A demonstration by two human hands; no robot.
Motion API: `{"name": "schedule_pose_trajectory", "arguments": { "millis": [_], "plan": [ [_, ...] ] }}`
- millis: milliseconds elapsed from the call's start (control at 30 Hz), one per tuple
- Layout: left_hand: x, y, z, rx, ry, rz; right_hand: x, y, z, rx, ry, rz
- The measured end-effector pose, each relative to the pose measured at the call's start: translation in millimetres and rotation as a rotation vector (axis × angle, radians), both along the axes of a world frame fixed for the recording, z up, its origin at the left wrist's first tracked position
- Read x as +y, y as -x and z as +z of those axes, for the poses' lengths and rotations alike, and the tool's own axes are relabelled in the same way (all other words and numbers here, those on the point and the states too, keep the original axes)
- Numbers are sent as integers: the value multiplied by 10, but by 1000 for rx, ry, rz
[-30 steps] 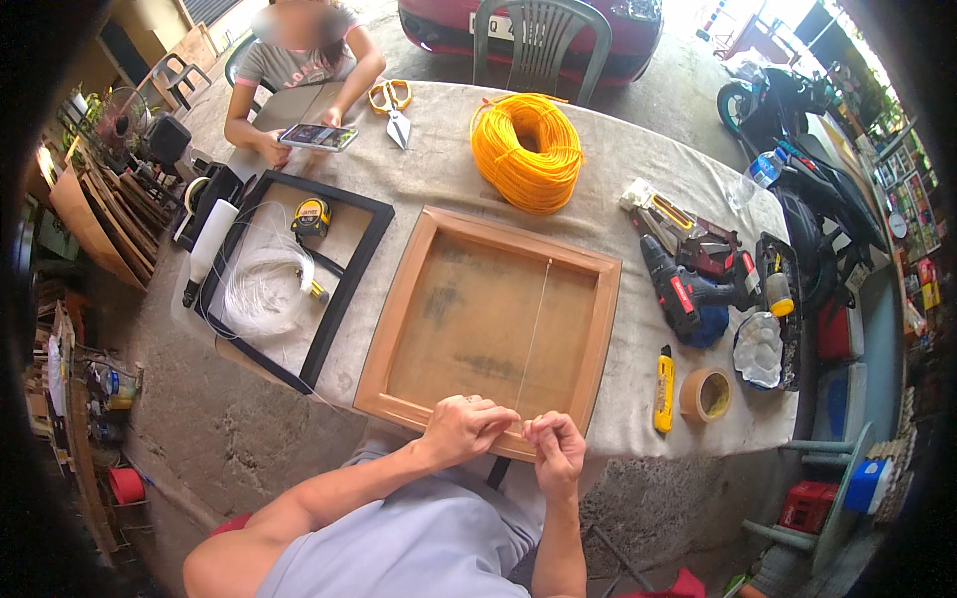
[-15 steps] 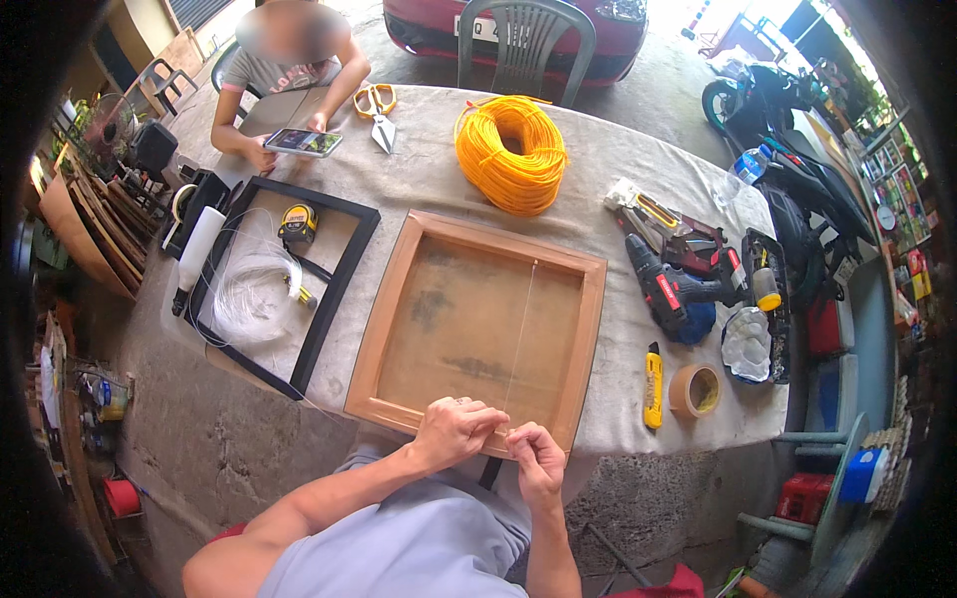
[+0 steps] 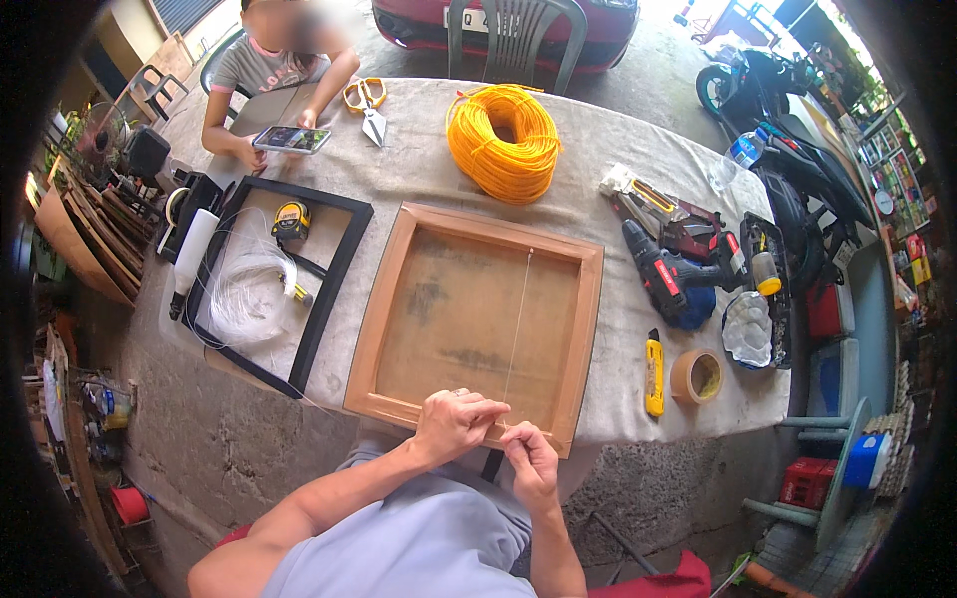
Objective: The person ties a white string to a wooden frame, then flips the frame to reveal a colorful artwork. They handle a black frame and a vape, then place the artwork into the black frame and set it on a red surface.
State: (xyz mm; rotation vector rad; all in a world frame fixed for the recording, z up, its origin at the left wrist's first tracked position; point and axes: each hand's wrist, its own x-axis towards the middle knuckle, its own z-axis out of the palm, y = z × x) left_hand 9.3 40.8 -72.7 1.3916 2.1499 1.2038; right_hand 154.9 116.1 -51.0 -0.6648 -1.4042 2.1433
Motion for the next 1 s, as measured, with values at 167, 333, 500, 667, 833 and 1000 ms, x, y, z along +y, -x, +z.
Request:
{"name": "schedule_pose_trajectory", "arguments": {
  "millis": [167, 333, 500, 667, 833, 1000],
  "plan": [
    [-3, -16, 32, 11, -3, 23, -57, -2, 110, -132, -114, -8],
    [-56, 22, 36, -23, -125, -65, -42, 50, 162, -40, 11, -80],
    [-82, 40, 15, 55, -141, -107, 15, 91, 180, 59, 1, -33],
    [-84, 28, -12, -50, -165, -85, 203, 215, 56, -42, -153, -225],
    [-105, 61, 0, -194, -200, -45, 347, 258, -89, -515, -565, 321],
    [-80, 50, 27, -331, -137, 35, 325, 243, -209, -403, -758, 278]
  ]
}}
